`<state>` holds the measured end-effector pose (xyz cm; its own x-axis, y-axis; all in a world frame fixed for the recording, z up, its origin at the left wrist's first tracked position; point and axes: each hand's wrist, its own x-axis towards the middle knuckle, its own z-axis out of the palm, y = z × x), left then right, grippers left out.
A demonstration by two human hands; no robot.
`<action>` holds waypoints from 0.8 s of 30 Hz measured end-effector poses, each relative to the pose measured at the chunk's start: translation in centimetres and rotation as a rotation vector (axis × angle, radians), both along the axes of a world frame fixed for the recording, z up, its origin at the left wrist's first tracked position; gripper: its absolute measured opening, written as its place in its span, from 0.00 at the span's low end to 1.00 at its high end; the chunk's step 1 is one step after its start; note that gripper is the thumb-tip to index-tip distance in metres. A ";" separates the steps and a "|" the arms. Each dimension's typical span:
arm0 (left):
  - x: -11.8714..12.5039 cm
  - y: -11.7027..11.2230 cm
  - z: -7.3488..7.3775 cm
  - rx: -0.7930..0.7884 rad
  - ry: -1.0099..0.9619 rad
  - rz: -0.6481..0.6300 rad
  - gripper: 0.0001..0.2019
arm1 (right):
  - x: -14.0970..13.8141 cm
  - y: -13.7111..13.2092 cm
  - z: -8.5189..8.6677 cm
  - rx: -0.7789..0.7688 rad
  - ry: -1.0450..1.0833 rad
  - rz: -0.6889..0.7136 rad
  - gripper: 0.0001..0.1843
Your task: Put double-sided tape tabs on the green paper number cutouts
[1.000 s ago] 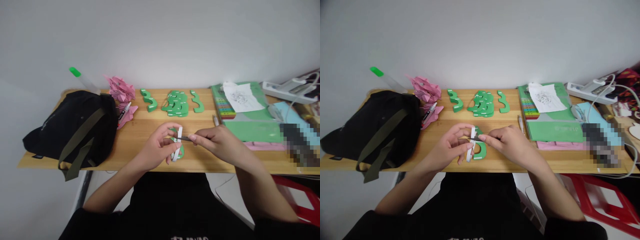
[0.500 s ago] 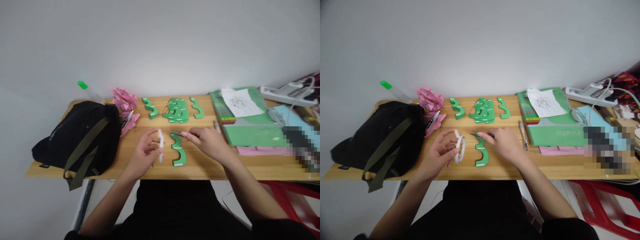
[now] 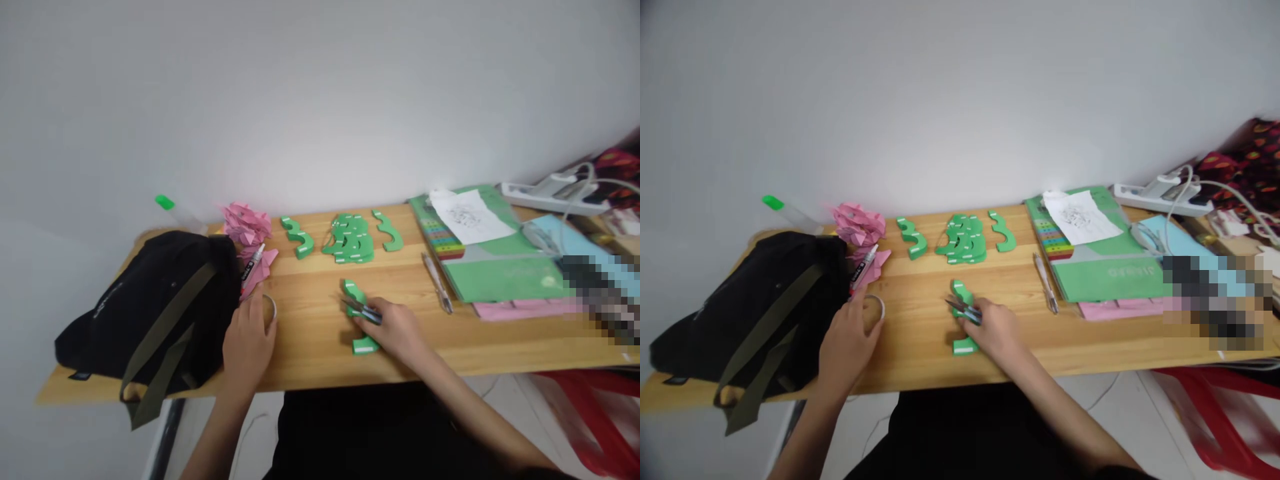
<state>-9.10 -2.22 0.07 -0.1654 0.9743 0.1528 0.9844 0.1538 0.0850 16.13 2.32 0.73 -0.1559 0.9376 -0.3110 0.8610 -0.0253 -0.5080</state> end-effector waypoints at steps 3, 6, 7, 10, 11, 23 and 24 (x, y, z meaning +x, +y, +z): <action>-0.5 -0.1 -0.8 0.096 0.023 -0.024 0.27 | 2.1 1.9 0.4 0.050 0.341 -0.078 0.16; -0.7 0.2 -1.5 0.164 -0.021 -0.028 0.25 | 2.9 5.2 1.7 0.217 0.428 -0.189 0.21; -0.6 0.6 -1.6 0.187 -0.057 -0.038 0.25 | 2.8 6.5 2.3 0.282 0.413 -0.209 0.21; 0.7 2.8 -1.5 0.242 -0.237 -0.142 0.26 | 1.7 10.5 4.4 0.406 0.334 -0.233 0.18; 1.5 3.9 -1.3 0.243 -0.307 -0.202 0.27 | 1.2 11.6 5.1 0.413 0.299 -0.231 0.17; 9.2 10.8 -0.2 -0.249 -0.314 -0.701 0.32 | 0.8 13.3 7.2 0.405 0.100 -0.150 0.16; 8.7 10.0 -0.2 -0.227 -0.319 -0.714 0.31 | 1.0 12.5 6.9 0.387 0.095 -0.144 0.15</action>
<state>-0.37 7.82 -0.14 0.5051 0.8630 -0.0110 0.7855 -0.4544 0.4201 17.12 14.78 7.60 -0.0262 0.9966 0.0777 0.8113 0.0666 -0.5808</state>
